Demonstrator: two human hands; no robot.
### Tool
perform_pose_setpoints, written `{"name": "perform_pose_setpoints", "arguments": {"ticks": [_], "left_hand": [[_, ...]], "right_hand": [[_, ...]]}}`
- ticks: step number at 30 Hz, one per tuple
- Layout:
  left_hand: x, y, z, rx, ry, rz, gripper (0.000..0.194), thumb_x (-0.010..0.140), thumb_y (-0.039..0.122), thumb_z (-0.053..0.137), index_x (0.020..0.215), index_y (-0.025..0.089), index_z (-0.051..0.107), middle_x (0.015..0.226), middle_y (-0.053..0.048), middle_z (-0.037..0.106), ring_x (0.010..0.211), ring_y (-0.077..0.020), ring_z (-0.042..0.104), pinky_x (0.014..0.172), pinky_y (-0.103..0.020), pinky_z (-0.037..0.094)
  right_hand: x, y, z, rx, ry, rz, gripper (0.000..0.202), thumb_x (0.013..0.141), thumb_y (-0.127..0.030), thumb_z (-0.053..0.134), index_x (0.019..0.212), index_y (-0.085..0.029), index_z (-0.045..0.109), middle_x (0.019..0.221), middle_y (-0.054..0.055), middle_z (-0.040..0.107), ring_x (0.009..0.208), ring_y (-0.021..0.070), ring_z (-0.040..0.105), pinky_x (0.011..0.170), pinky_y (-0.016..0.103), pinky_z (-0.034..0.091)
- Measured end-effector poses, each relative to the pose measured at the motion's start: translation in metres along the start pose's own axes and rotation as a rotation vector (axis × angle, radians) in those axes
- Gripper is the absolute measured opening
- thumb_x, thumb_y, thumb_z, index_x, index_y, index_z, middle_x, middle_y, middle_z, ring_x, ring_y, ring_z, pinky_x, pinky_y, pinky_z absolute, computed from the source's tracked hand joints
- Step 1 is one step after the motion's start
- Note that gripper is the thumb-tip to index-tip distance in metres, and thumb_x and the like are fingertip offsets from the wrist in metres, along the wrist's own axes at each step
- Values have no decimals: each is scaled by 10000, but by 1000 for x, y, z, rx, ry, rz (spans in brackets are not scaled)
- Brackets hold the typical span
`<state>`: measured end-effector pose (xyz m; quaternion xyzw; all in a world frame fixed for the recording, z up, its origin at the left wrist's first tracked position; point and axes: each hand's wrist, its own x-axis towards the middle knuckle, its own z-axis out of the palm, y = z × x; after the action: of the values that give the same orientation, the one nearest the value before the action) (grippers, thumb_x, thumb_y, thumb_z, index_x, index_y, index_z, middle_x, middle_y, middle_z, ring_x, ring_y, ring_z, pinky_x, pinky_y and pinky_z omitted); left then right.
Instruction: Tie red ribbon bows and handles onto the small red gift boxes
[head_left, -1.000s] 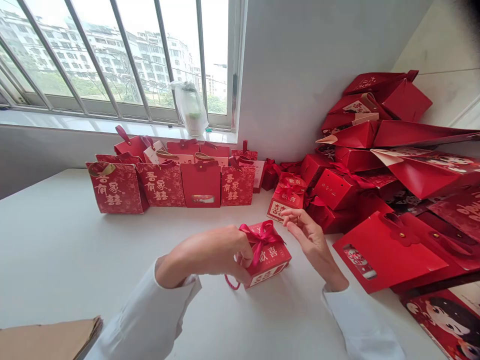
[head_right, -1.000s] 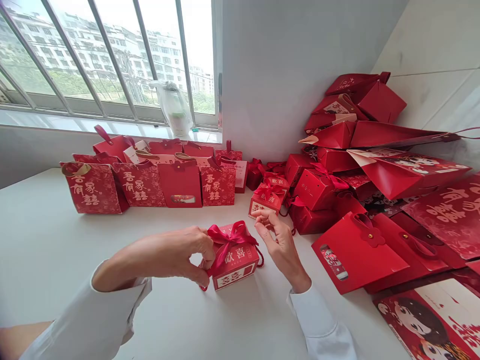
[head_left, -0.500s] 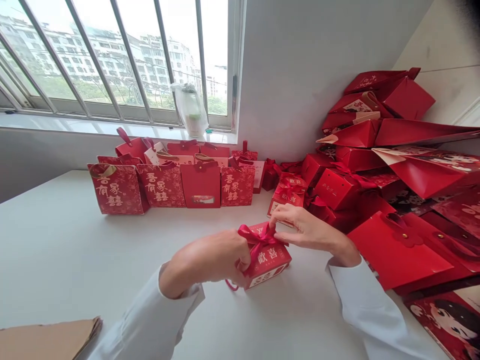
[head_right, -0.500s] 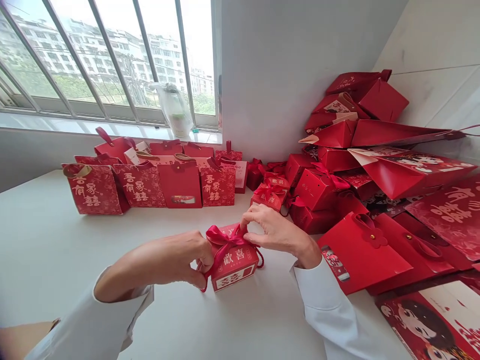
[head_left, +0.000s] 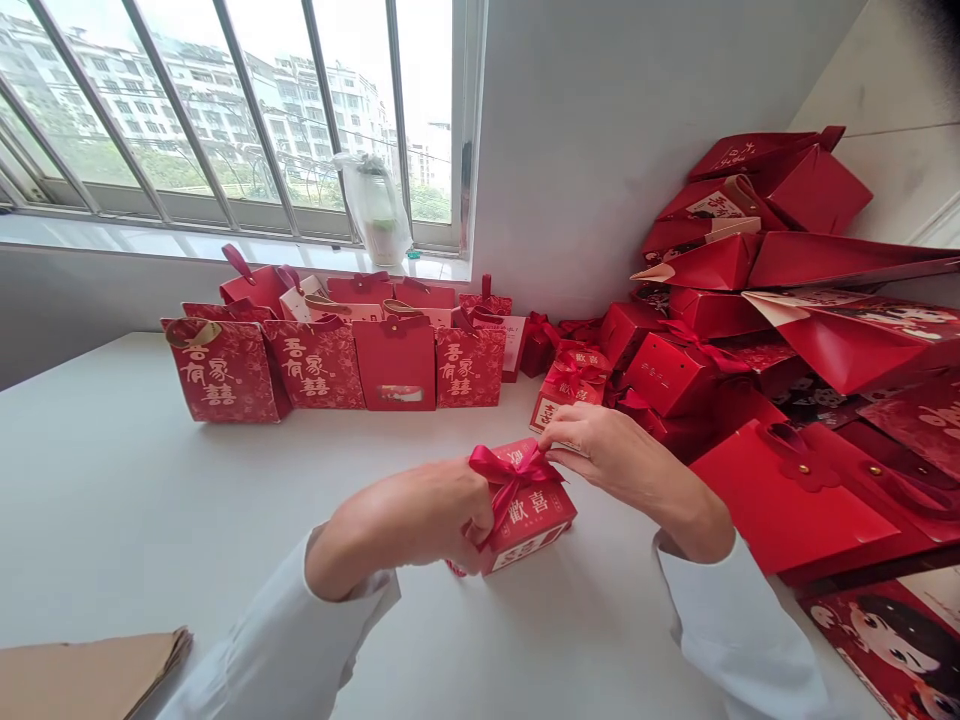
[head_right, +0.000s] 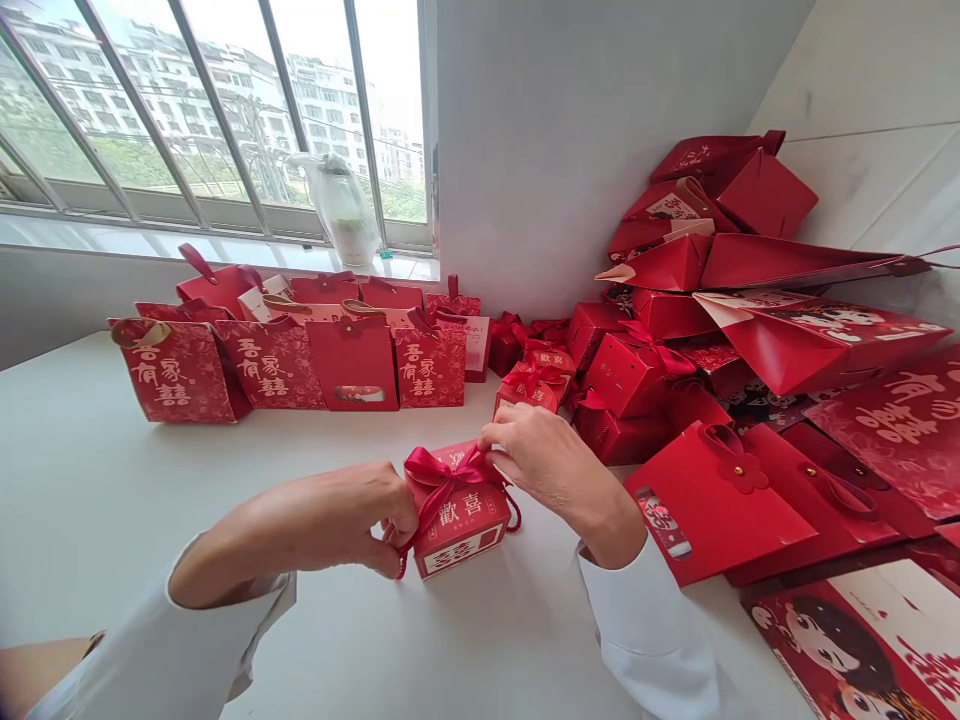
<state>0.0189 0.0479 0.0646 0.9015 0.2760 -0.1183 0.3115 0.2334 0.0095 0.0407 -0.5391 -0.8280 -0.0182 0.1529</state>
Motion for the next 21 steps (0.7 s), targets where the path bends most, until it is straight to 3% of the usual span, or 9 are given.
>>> {"name": "perform_pose_setpoints", "arguments": {"ticks": [5, 10, 14, 17, 21], "left_hand": [[1, 0, -1, 90, -9, -6, 277, 615, 64, 564, 469, 157, 347, 535, 38, 426, 511, -76, 364, 445, -218, 216], [1, 3, -2, 79, -21, -17, 336, 633, 88, 576, 465, 160, 294, 504, 42, 380, 490, -77, 307, 441, -225, 213], [-11, 8, -7, 40, 24, -8, 291, 678, 124, 587, 490, 163, 368, 507, 48, 386, 509, -78, 372, 453, -217, 221], [-18, 6, -11, 98, 217, 40, 253, 773, 201, 556, 548, 171, 444, 537, 42, 414, 548, -90, 401, 494, -221, 246], [-5, -4, -6, 94, 628, 60, 287, 900, 340, 440, 670, 186, 514, 661, 18, 520, 645, -116, 453, 623, -230, 339]], "right_hand": [[6, -4, -1, 3, -102, 66, 192, 931, -230, 502, 775, -185, 604, 826, 34, 613, 781, 157, 570, 670, 263, 439], [9, -4, 4, 32, -104, 57, 215, 946, -241, 461, 759, -184, 550, 784, 25, 582, 734, 152, 529, 641, 266, 414], [7, -3, 1, 144, -83, 35, 162, 937, -211, 471, 832, -187, 592, 832, 29, 600, 776, 153, 546, 677, 267, 432], [4, -2, -4, 268, -47, 3, 160, 936, -182, 463, 901, -200, 618, 889, 29, 616, 835, 151, 563, 724, 266, 446], [1, -2, -10, 400, 3, 9, 129, 912, -165, 490, 962, -221, 596, 918, 5, 629, 839, 138, 576, 734, 250, 447]]}}
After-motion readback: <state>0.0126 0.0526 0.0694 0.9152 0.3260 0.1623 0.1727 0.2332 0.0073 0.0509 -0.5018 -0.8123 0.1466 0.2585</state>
